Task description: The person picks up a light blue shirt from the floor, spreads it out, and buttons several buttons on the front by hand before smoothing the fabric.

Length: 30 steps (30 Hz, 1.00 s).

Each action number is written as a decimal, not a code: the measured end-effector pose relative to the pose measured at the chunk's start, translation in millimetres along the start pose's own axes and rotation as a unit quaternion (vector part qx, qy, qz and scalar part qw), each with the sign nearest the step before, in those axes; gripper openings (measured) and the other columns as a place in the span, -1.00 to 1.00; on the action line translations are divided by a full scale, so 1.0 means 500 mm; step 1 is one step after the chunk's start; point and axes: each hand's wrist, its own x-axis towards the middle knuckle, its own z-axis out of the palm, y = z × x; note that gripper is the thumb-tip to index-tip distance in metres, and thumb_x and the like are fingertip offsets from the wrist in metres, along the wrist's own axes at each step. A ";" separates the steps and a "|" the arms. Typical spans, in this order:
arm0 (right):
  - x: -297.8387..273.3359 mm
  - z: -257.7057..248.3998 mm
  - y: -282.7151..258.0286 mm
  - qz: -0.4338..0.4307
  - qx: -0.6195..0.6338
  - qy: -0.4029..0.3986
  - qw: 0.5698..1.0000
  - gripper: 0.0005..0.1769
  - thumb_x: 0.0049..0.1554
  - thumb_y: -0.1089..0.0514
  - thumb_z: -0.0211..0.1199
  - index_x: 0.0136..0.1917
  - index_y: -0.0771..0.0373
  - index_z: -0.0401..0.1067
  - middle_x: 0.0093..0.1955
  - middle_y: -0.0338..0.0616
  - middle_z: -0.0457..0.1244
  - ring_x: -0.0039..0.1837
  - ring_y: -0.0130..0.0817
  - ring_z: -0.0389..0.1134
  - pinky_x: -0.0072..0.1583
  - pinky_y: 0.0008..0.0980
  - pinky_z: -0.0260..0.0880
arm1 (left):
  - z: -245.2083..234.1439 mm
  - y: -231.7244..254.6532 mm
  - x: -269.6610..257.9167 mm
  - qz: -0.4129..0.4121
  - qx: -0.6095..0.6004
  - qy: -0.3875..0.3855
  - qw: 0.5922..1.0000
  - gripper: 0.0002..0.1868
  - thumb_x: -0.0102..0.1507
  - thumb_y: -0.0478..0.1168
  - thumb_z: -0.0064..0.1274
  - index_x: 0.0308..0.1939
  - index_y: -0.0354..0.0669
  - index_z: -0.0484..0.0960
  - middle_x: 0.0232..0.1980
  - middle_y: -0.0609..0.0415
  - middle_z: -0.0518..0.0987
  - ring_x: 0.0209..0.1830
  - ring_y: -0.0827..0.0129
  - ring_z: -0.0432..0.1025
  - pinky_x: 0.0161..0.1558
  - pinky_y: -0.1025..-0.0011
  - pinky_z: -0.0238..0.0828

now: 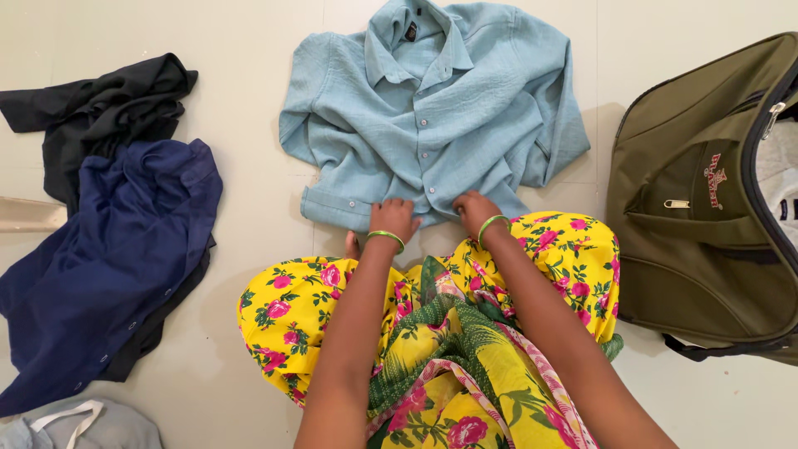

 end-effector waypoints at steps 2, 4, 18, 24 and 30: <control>0.013 0.030 0.024 -0.031 0.013 0.016 0.999 -0.77 0.12 0.28 0.16 0.00 0.21 0.59 0.08 0.08 0.33 0.16 0.09 0.36 0.20 -0.04 0.36 | 0.015 0.002 0.000 -0.014 0.037 -0.051 0.998 -0.48 0.21 0.11 0.21 0.13 -0.05 0.57 0.24 -0.01 0.52 0.32 0.15 0.37 0.26 0.00 0.25; 0.029 0.053 0.049 -0.028 0.014 0.016 0.999 -0.75 0.13 0.28 0.16 0.05 0.20 0.58 0.09 0.09 0.33 0.16 0.10 0.36 0.21 -0.04 0.36 | 0.034 -0.004 0.011 0.005 0.071 -0.035 0.997 -0.21 0.11 0.18 0.26 0.31 -0.07 0.40 0.51 -0.04 0.21 0.51 0.18 0.09 0.34 -0.15 0.05; 0.031 -0.022 0.016 0.007 0.251 0.145 0.957 -0.66 0.17 0.36 0.17 0.21 0.22 0.51 0.08 -0.06 0.43 0.02 -0.23 0.50 0.10 -0.30 0.48 | 0.068 -0.056 0.027 0.018 0.034 0.114 0.993 -0.64 0.18 -0.14 0.21 0.04 -0.05 0.60 0.20 0.04 0.51 0.29 0.17 0.36 0.28 -0.08 0.15; 0.000 -0.040 0.001 -0.011 0.166 0.201 0.965 -0.77 0.14 0.35 0.23 0.06 0.23 0.57 0.02 -0.05 0.42 -0.11 -0.22 0.46 -0.01 -0.30 0.48 | 0.011 -0.036 -0.009 -0.002 0.107 0.132 0.985 -0.61 0.05 -0.11 0.31 -0.07 -0.05 0.63 0.04 0.02 0.53 0.15 0.14 0.40 0.29 -0.19 0.11; -0.018 -0.020 -0.014 -0.099 0.020 0.109 0.989 -0.85 0.03 0.19 0.41 -0.08 0.19 0.58 -0.05 -0.07 0.40 0.08 -0.08 0.38 0.20 -0.11 0.30 | -0.007 -0.047 -0.031 -0.038 0.136 0.143 0.980 -0.62 0.03 -0.09 0.33 -0.11 -0.05 0.65 -0.01 0.02 0.55 0.13 0.12 0.40 0.36 -0.26 0.02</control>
